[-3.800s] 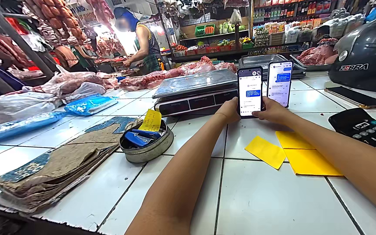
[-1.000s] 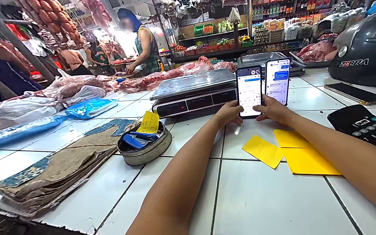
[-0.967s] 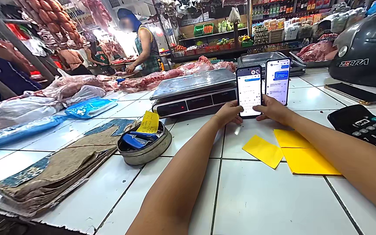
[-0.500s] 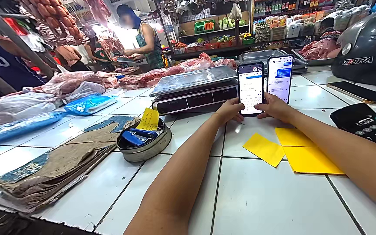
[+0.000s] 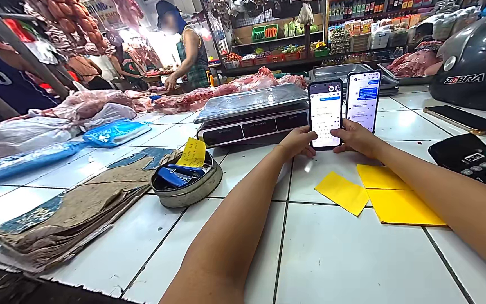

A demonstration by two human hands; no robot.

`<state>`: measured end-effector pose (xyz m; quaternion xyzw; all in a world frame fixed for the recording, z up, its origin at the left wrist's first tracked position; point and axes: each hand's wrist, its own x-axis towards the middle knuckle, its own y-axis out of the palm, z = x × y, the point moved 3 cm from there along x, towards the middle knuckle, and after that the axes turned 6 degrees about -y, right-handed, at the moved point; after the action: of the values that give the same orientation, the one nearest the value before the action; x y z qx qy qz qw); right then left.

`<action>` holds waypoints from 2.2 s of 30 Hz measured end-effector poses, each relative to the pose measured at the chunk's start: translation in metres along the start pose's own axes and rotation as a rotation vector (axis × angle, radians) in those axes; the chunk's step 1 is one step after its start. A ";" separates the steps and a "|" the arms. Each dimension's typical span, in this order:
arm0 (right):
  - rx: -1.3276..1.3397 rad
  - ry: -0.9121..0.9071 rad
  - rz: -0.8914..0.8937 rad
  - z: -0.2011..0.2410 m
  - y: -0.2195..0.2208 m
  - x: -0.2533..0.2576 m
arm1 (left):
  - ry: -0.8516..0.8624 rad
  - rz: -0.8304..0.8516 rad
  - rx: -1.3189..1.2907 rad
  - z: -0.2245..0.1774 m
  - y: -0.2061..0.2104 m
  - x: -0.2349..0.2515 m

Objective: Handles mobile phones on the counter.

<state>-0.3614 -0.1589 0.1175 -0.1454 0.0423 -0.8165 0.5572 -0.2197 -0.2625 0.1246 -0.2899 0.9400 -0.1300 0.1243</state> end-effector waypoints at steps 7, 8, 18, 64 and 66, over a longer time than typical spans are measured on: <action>0.010 -0.012 0.014 -0.001 -0.001 0.000 | 0.008 -0.009 -0.018 0.002 0.001 0.003; 0.010 -0.012 0.014 -0.001 -0.001 0.000 | 0.007 -0.010 -0.019 0.002 0.001 0.003; -0.056 -0.038 -0.054 -0.001 0.003 0.000 | 0.013 -0.004 -0.026 0.001 0.001 0.001; -0.003 0.009 0.058 -0.003 -0.005 -0.002 | 0.008 -0.010 0.014 0.000 0.002 -0.001; 0.003 0.017 0.074 -0.001 -0.006 -0.001 | 0.009 -0.014 0.024 0.000 0.002 -0.001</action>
<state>-0.3663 -0.1560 0.1177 -0.1358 0.0512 -0.7965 0.5870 -0.2203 -0.2605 0.1245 -0.2942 0.9369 -0.1436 0.1226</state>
